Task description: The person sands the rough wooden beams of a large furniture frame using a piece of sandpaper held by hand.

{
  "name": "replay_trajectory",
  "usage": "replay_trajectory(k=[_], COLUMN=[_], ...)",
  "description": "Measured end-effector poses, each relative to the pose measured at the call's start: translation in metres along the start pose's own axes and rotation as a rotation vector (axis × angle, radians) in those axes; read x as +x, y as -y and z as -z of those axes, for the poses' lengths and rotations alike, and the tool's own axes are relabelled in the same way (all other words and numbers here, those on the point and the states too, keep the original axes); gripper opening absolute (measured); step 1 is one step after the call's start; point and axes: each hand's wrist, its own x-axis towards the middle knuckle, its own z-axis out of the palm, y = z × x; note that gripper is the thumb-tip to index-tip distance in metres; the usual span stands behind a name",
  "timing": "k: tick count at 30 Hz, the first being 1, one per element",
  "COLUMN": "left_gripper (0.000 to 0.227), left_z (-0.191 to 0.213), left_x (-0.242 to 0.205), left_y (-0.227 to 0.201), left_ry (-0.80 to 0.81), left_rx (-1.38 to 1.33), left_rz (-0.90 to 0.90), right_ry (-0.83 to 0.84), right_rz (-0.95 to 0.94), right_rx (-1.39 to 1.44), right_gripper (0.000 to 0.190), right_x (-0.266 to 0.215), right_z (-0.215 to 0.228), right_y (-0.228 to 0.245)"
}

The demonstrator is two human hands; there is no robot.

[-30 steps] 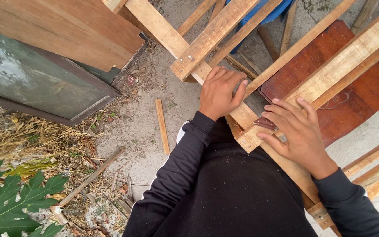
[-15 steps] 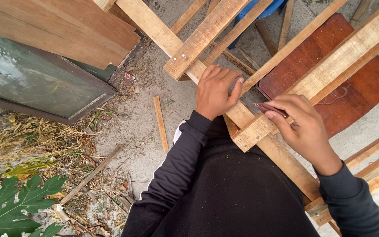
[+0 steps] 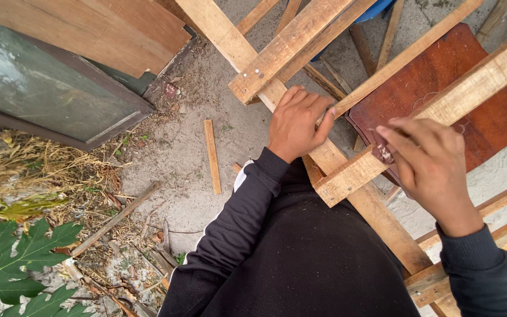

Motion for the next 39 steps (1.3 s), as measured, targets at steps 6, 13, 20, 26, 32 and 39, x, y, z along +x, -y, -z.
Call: replay_trajectory(k=[6,13,20,26,32,39], left_gripper=[0.02,0.017,0.016,0.02,0.022,0.024], left_z=[0.003,0.004,0.005,-0.002,-0.008,-0.014], left_x=[0.002,0.003,0.003,0.0,-0.003,-0.005], left_y=[0.002,0.002,0.003,0.011,0.015,0.017], left_ry=[0.038,0.02,0.002,0.017,0.009,-0.005], left_rx=[-0.01,-0.005,-0.005,-0.009,-0.011,-0.012], left_rz=[0.001,-0.028,-0.022,-0.021,0.0,-0.003], right_ry=[0.119,0.277,0.197,0.216,0.463,0.419], right_rz=[0.157,0.25,0.182,0.157,0.148,0.254], right_rx=[-0.137,-0.059,-0.055,-0.277,-0.084,0.112], right_gripper=[0.056,0.045,0.029,0.026,0.025,0.021], right_x=[0.006,0.041,0.042,0.059,0.049,0.053], right_z=[0.015,0.018,0.005,0.02,0.014,-0.002], right_y=[0.009,-0.005,0.001,-0.009,-0.006,-0.028])
